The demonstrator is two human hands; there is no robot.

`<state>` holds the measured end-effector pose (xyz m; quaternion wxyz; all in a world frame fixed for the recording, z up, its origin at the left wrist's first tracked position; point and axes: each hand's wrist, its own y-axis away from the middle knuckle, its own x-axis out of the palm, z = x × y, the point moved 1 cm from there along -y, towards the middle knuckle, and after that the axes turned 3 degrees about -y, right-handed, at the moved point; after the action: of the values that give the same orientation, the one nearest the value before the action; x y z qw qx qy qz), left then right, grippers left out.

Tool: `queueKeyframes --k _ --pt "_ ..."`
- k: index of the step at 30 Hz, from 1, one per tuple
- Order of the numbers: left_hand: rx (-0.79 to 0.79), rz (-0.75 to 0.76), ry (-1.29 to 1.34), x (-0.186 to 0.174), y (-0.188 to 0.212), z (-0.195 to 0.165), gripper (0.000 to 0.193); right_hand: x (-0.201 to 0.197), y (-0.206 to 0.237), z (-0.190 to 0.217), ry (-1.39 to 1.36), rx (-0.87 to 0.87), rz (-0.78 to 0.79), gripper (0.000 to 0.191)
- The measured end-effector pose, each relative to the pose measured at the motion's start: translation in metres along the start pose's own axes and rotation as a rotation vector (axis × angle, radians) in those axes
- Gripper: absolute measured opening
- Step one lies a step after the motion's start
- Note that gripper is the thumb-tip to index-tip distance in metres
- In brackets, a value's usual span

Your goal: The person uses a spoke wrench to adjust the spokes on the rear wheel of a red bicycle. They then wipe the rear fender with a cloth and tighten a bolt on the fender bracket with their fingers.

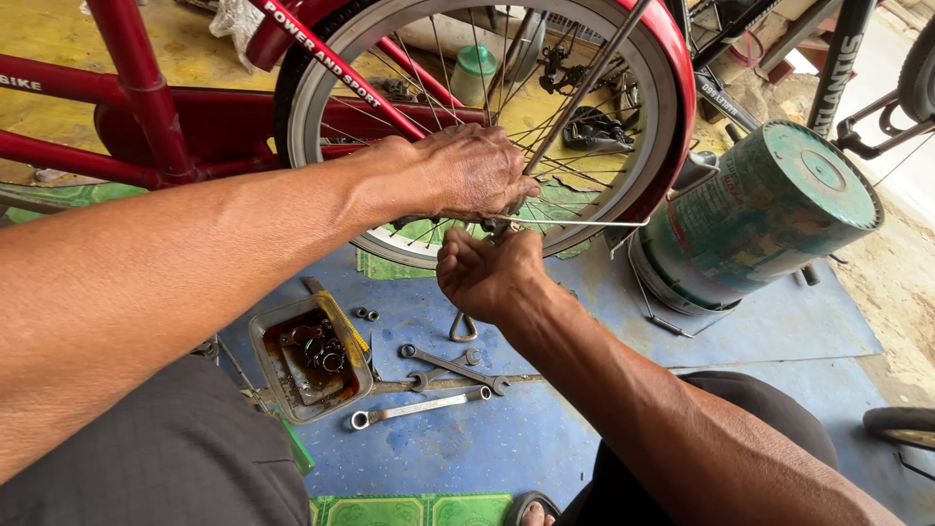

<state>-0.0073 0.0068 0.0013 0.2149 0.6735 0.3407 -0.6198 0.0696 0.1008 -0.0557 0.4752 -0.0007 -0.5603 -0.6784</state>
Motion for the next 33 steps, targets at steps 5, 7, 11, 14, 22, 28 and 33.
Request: queueKeyframes --k 5,7,11,14,22,28,33 --pt "0.114 0.128 -0.120 0.010 -0.012 0.006 0.064 0.001 0.005 -0.003 -0.024 -0.142 -0.075 0.049" --pt "0.097 0.140 -0.092 0.013 -0.014 0.003 0.062 -0.002 0.006 0.001 0.005 -0.111 -0.019 0.057" --pt "0.139 0.077 -0.103 0.012 -0.014 0.003 0.063 -0.003 0.005 -0.002 0.014 -0.103 -0.075 0.050" --pt "0.144 0.045 -0.081 0.009 -0.011 0.007 0.063 0.001 0.002 0.001 -0.051 -0.165 -0.067 0.046" --pt "0.141 0.008 -0.061 0.021 -0.020 0.011 0.062 -0.005 -0.003 0.001 0.007 -0.129 -0.089 0.054" --pt "0.263 0.021 -0.194 0.023 -0.021 0.013 0.058 -0.006 -0.008 0.005 0.007 -0.149 0.071 0.054" --pt "0.119 0.125 -0.094 0.016 -0.015 0.010 0.063 -0.002 -0.003 -0.002 0.011 -0.058 -0.038 0.060"
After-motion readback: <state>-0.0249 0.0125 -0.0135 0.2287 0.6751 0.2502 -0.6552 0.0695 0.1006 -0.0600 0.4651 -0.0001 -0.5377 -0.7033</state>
